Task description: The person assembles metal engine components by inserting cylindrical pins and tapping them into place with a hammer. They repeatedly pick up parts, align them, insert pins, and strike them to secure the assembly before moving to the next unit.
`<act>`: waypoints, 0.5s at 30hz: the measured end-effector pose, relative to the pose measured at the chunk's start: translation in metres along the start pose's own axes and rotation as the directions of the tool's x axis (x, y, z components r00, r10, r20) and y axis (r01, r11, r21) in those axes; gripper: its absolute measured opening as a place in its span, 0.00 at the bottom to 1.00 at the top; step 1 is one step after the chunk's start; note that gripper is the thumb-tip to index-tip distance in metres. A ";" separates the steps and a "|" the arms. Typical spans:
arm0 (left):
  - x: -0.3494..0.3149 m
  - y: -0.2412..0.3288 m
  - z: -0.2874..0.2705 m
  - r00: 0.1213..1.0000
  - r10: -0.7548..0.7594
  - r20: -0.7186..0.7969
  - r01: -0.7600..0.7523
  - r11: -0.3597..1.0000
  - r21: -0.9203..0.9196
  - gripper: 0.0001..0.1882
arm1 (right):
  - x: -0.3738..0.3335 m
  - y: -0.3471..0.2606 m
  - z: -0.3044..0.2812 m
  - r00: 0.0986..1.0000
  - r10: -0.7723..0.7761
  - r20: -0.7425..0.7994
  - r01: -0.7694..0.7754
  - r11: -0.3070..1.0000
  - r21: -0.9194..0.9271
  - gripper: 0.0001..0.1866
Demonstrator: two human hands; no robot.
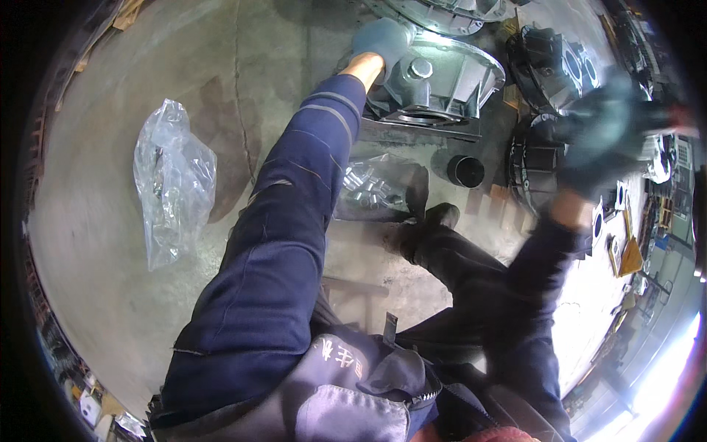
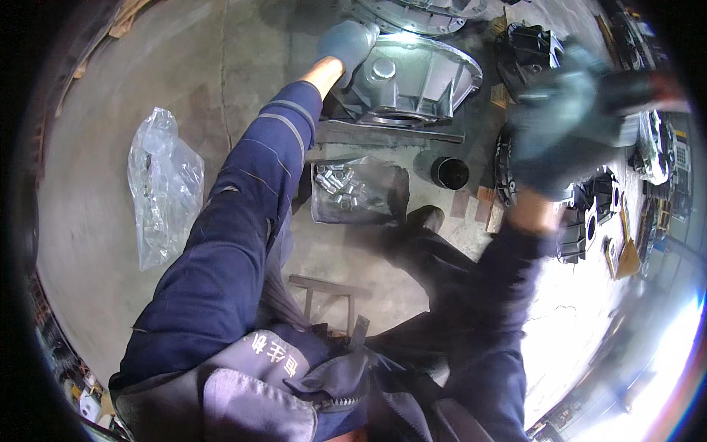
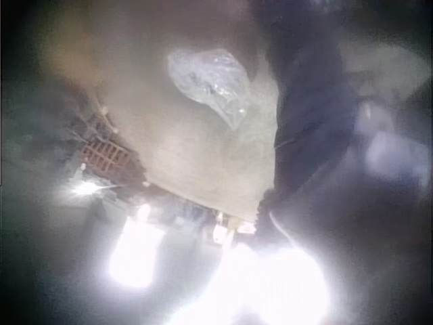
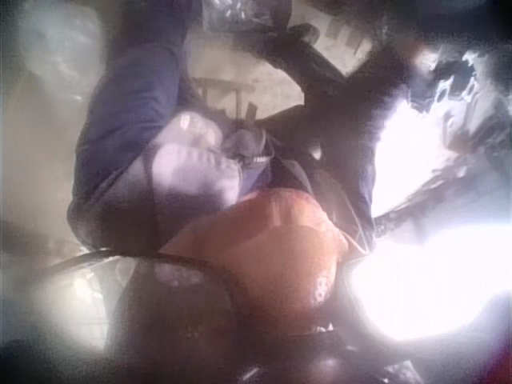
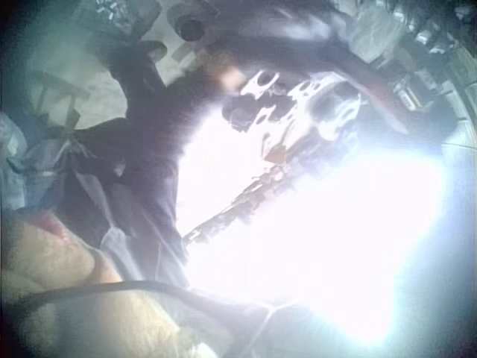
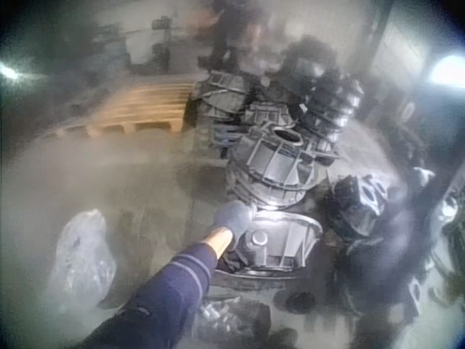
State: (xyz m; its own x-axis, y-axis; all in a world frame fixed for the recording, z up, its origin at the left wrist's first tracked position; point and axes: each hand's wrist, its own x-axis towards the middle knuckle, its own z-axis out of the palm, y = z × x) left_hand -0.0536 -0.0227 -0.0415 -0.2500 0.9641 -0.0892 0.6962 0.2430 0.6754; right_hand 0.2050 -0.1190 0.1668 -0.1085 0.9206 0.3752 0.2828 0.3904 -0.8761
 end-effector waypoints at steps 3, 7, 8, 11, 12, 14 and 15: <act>-0.001 -0.002 0.004 0.994 0.054 -0.096 -0.047 0.996 0.076 0.25 | -0.046 0.056 0.040 0.946 0.234 0.223 -0.134 0.913 -0.386 0.18; -0.001 -0.004 0.010 0.986 -0.038 -0.164 0.042 0.999 0.023 0.27 | -0.050 0.069 0.033 0.889 0.349 0.296 0.034 0.594 -0.804 0.18; 0.002 -0.005 0.011 0.998 -0.032 -0.056 0.033 0.999 0.025 0.28 | -0.039 0.055 0.020 0.935 0.165 0.315 0.134 0.658 -0.741 0.13; 0.005 -0.005 0.012 0.999 -0.027 -0.024 0.027 1.000 -0.004 0.29 | 0.004 -0.001 -0.016 0.991 0.044 0.128 0.059 0.706 -0.706 0.07; 0.007 -0.003 0.012 0.999 -0.022 -0.024 0.021 0.999 -0.037 0.30 | 0.014 -0.014 -0.026 0.998 -0.001 0.067 0.046 0.732 -0.680 0.07; 0.007 0.001 0.010 1.000 0.014 -0.018 -0.014 0.999 -0.036 0.31 | 0.019 -0.023 -0.027 1.000 0.010 -0.009 -0.012 0.963 -0.270 0.06; 0.006 0.002 0.009 0.999 0.038 -0.016 -0.038 0.999 -0.001 0.31 | 0.017 -0.018 -0.021 0.988 0.128 0.091 -0.148 0.952 0.267 0.05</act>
State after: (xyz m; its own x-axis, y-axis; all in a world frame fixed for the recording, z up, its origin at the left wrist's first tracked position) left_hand -0.0481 -0.0158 -0.0473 -0.2344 0.9707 -0.0521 0.7042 0.2065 0.6793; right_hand 0.2182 -0.1107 0.1957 -0.1581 0.9601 0.2308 0.0312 0.2385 -0.9706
